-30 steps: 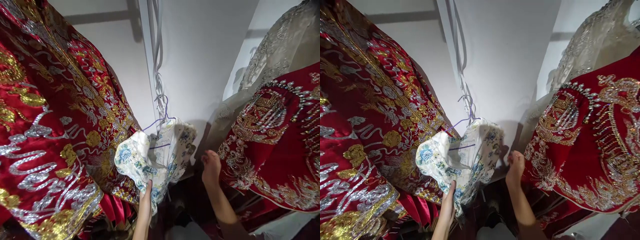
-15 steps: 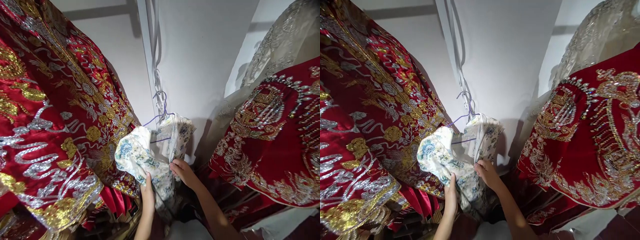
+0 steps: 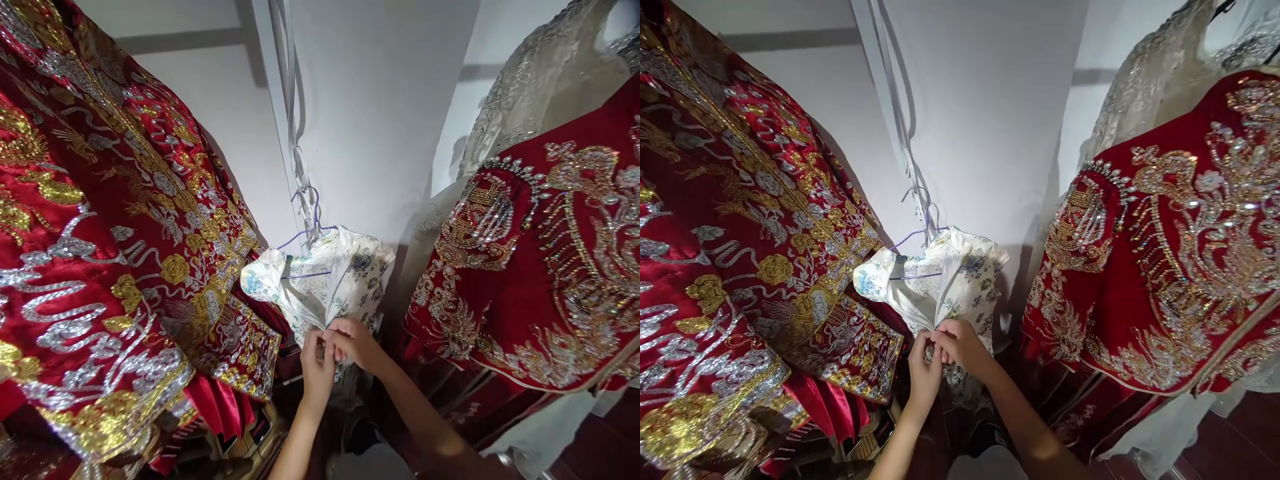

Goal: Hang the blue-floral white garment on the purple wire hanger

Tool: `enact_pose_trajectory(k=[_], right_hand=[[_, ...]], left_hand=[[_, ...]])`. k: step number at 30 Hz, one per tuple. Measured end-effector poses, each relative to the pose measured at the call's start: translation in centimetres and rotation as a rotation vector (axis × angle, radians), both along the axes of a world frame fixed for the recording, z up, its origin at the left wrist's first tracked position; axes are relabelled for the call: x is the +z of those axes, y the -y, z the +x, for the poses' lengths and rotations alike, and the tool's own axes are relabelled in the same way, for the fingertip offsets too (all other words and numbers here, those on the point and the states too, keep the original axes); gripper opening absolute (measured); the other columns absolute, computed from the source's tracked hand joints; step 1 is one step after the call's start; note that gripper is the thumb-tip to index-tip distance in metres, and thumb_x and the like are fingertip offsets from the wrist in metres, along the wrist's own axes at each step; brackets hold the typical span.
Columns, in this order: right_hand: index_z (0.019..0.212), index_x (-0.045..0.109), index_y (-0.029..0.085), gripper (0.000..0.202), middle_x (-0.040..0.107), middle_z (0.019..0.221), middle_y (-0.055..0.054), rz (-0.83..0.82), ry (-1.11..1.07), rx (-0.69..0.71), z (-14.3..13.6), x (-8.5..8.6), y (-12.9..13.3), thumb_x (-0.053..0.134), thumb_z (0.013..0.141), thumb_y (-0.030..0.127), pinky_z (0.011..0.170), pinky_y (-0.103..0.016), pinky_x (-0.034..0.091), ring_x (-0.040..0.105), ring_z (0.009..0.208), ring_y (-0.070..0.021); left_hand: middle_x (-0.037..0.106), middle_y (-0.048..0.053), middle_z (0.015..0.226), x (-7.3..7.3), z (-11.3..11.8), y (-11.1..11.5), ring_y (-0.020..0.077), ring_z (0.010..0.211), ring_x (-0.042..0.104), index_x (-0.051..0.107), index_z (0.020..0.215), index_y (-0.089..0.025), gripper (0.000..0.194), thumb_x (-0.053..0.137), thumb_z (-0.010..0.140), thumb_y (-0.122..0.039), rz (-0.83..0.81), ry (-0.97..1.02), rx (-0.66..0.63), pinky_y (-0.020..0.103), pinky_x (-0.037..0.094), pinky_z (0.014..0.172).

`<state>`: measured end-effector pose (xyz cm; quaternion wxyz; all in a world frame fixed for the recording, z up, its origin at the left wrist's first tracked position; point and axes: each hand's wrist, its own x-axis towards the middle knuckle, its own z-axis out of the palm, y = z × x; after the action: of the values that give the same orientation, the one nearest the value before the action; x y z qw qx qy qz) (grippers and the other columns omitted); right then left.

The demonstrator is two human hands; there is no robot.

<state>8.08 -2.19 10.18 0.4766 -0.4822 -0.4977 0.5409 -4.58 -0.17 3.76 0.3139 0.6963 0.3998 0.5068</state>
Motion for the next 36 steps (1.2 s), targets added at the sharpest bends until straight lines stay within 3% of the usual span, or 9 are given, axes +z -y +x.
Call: enact_pose_trajectory(k=[4, 8, 12, 15, 20, 26, 29, 32, 36], right_hand=[[0.071, 0.063, 0.019, 0.024, 0.056, 0.051, 0.003, -0.029, -0.264, -0.128, 0.4, 2.3, -2.7, 0.065, 0.078, 0.042, 0.04, -0.025, 0.028, 0.042, 0.04, -0.0099], [0.067, 0.061, 0.016, 0.021, 0.048, 0.049, 0.005, -0.043, -0.472, -0.252, 1.5, 6.4, -5.7, 0.07, 0.075, 0.034, 0.039, -0.022, 0.023, 0.034, 0.04, -0.0058], [0.071, 0.06, 0.014, 0.013, 0.044, 0.051, 0.007, -0.002, -0.626, -0.288, 3.0, 10.5, -8.1, 0.071, 0.072, 0.02, 0.037, -0.017, 0.022, 0.032, 0.042, -0.0035], [0.074, 0.06, 0.014, 0.013, 0.04, 0.05, 0.009, 0.058, -0.689, -0.255, 3.7, 11.8, -8.9, 0.071, 0.072, 0.019, 0.036, -0.017, 0.019, 0.029, 0.041, -0.0033], [0.078, 0.063, 0.015, 0.018, 0.047, 0.048, 0.006, 0.194, -0.437, -0.249, 2.9, 11.4, -8.0, 0.07, 0.075, 0.032, 0.038, -0.021, 0.021, 0.036, 0.04, -0.0066], [0.069, 0.061, 0.018, 0.021, 0.049, 0.046, 0.005, 0.325, -0.151, -0.188, 1.9, 11.9, -6.0, 0.069, 0.077, 0.036, 0.042, -0.024, 0.033, 0.042, 0.041, -0.0099], [0.067, 0.059, 0.02, 0.025, 0.042, 0.042, 0.007, 0.393, -0.126, -0.192, 2.2, 11.6, -6.1, 0.065, 0.081, 0.039, 0.043, -0.025, 0.034, 0.039, 0.039, -0.0103], [0.069, 0.057, 0.02, 0.026, 0.035, 0.043, 0.009, 0.438, -0.121, -0.236, 2.5, 10.0, -7.4, 0.06, 0.085, 0.04, 0.044, -0.025, 0.032, 0.034, 0.039, -0.0092], [0.07, 0.055, 0.02, 0.024, 0.038, 0.049, 0.008, 0.461, -0.048, -0.308, 2.1, 6.6, -9.7, 0.057, 0.084, 0.038, 0.045, -0.025, 0.023, 0.03, 0.043, -0.0089]], left_hand=[[0.049, 0.001, 0.076, 1.5, -1.2, -0.4, 0.016, 0.072, 0.048, 0.047, 0.078, -0.021, 0.021, 0.045, 0.097, -0.029, 0.027, -0.081, -0.106, 0.025, 0.038, 0.066], [0.048, 0.001, 0.076, 2.5, -2.2, -0.4, 0.0166, 0.073, 0.048, 0.044, 0.076, -0.021, 0.024, 0.043, 0.098, -0.029, 0.027, -0.165, -0.184, 0.025, 0.037, 0.067], [0.048, 0.002, 0.077, 2.4, -2.3, -0.6, 0.0174, 0.075, 0.048, 0.041, 0.075, -0.021, 0.026, 0.039, 0.1, -0.029, 0.035, -0.256, -0.232, 0.027, 0.036, 0.069], [0.048, 0.002, 0.077, 1.9, -2.2, -0.9, 0.0179, 0.074, 0.049, 0.041, 0.076, -0.021, 0.025, 0.039, 0.099, -0.029, 0.044, -0.338, -0.246, 0.028, 0.036, 0.068], [0.056, 0.004, 0.085, 3.7, -1.8, -2.0, 0.0183, 0.081, 0.055, 0.052, 0.09, -0.019, 0.014, 0.045, 0.098, -0.029, 0.039, -0.284, -0.224, 0.029, 0.042, 0.073], [0.063, 0.007, 0.099, 13.3, -0.8, -6.0, 0.0177, 0.09, 0.059, 0.04, 0.143, -0.023, 0.045, 0.048, 0.099, -0.029, 0.258, 0.001, -0.11, 0.031, 0.046, 0.081], [0.063, 0.005, 0.094, 17.0, -0.1, -7.8, 0.0154, 0.08, 0.056, 0.057, 0.127, -0.023, 0.031, 0.05, 0.098, -0.031, 0.317, -0.128, -0.113, 0.028, 0.044, 0.073], [0.06, 0.002, 0.08, 18.0, 0.7, -8.5, 0.0139, 0.072, 0.052, 0.065, 0.092, -0.018, 0.018, 0.052, 0.097, -0.03, 0.425, -0.233, -0.088, 0.026, 0.041, 0.069], [0.06, 0.001, 0.079, 17.5, 1.2, -8.4, 0.0136, 0.074, 0.054, 0.062, 0.085, -0.017, 0.017, 0.053, 0.096, -0.027, 0.473, -0.152, -0.022, 0.025, 0.041, 0.07]])
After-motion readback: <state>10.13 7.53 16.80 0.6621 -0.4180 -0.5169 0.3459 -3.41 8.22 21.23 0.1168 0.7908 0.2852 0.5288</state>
